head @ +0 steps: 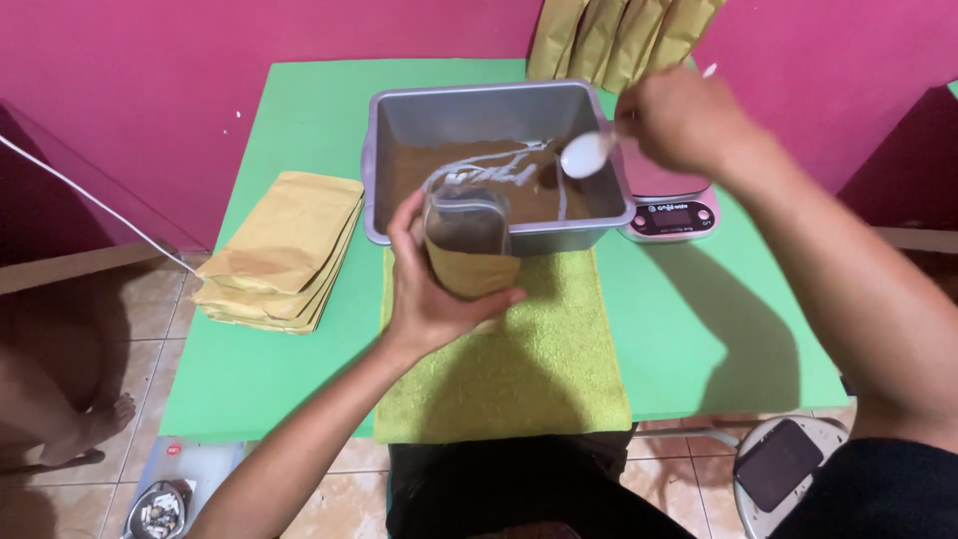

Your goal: The person opens a paper bag and fills it with ground coffee from a tray using a spoon, occasionally placing the bag on a scale.

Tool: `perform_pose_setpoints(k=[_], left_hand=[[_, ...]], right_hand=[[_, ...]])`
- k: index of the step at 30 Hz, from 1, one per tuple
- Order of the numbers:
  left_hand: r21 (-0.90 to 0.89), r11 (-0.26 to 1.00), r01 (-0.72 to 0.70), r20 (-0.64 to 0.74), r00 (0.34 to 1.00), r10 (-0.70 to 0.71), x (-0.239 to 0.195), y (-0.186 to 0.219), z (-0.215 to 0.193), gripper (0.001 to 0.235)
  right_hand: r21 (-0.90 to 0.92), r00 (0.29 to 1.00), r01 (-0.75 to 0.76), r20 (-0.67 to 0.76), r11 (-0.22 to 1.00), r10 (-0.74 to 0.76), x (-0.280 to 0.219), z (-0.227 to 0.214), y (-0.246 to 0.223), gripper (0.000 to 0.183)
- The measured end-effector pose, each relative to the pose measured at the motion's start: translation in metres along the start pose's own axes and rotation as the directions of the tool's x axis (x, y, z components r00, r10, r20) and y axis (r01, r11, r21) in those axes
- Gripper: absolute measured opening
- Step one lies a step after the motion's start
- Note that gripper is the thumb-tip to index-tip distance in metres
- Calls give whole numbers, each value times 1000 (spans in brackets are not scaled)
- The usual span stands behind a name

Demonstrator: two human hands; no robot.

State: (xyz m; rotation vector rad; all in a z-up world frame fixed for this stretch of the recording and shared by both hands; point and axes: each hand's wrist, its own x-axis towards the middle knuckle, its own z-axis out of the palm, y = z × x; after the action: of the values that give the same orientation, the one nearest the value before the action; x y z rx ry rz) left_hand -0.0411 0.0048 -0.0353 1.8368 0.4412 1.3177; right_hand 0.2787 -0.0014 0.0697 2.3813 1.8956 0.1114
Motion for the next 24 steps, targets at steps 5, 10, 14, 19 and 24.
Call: perform_pose_setpoints(k=[5,10,14,19,24], left_hand=[[44,989,144,-13,990,-143,-26,-33,-14,136],[86,976,199,-76,978,-193,-34,-24,-15,129],[84,975,205,-43,978,-202,-41,-34,-27,128],[-55,965,255,230,944,-236,-45,-53,-59,108],[16,955,296,392,877,-278,-42,-66,-73,59]], right_hand=[[-114,999,20,-44,993,-25,15,82,6,12],[-155,979,72,-180,985,-100,-5,75,-11,17],[18,873,114,-479,993,-91,-46,45,-30,21],[411,794,460,-587,787,-158,-86,69,-69,8],[798,914,309,-99,517,-394,-105,109,-112,31]])
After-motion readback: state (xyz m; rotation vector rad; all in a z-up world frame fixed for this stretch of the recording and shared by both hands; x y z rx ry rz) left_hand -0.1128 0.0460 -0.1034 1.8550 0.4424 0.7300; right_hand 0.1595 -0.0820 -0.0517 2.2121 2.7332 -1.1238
